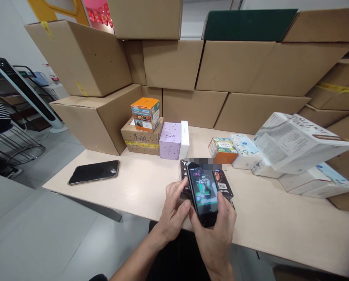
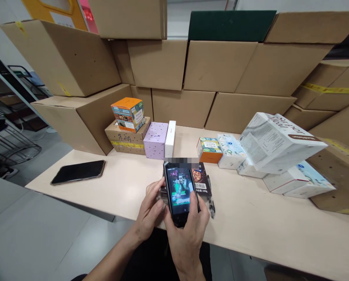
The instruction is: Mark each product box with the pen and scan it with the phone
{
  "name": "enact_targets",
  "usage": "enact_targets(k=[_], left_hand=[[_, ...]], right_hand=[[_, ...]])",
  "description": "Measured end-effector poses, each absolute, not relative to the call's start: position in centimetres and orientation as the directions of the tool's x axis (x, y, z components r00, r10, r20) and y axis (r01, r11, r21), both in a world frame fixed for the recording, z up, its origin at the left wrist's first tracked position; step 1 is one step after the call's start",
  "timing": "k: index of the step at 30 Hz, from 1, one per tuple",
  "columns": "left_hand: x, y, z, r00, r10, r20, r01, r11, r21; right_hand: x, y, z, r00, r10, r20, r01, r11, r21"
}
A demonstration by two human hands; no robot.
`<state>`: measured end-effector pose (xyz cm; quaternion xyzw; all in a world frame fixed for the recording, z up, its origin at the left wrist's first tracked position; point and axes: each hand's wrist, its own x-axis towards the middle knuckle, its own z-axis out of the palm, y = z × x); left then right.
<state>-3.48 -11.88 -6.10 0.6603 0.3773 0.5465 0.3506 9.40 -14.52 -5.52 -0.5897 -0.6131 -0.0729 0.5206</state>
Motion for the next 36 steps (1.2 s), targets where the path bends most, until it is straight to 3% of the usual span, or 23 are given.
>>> enact_targets(k=[7,13,17,23,30,36], left_hand=[[-3.4,-12.2,-6.2,0.089,0.898,0.43,0.102,-0.438,0.893],[-2.8,-12.0,-6.6,-0.127,0.955,0.268,0.071,-0.261,0.963],[-2.4,-11.7,-6.8,-0.155,0.97,0.189,0.092,-0.176,0.98],[-3.1,-11.1,-5.9,-0.039,0.987,0.154,0.244,-0.14,0.96],[-3.7,-10.5,-4.5,-0.027,0.986,0.165,0.448,-0.135,0.884],[-3.6,-10.4,-4.5,0.018,0.975,0.222,0.504,-0.201,0.84]], right_hand=[[12.0,-14.6,-5.0,0.299,0.597,0.745,0.815,0.246,-0.525],[18.2,-15.0,-4.1,0.493,0.573,0.655,0.837,-0.108,-0.536],[21.8,-14.8,-4.9,0.513,0.641,0.57,0.843,-0.25,-0.477],[23.2,-14.1,-6.0,0.441,0.751,0.492,0.887,-0.281,-0.367],[24.9,-13.6,-7.2,0.424,0.761,0.491,0.903,-0.31,-0.298],[26.0,-13.7,-8.2,0.391,0.803,0.45,0.918,-0.301,-0.259]])
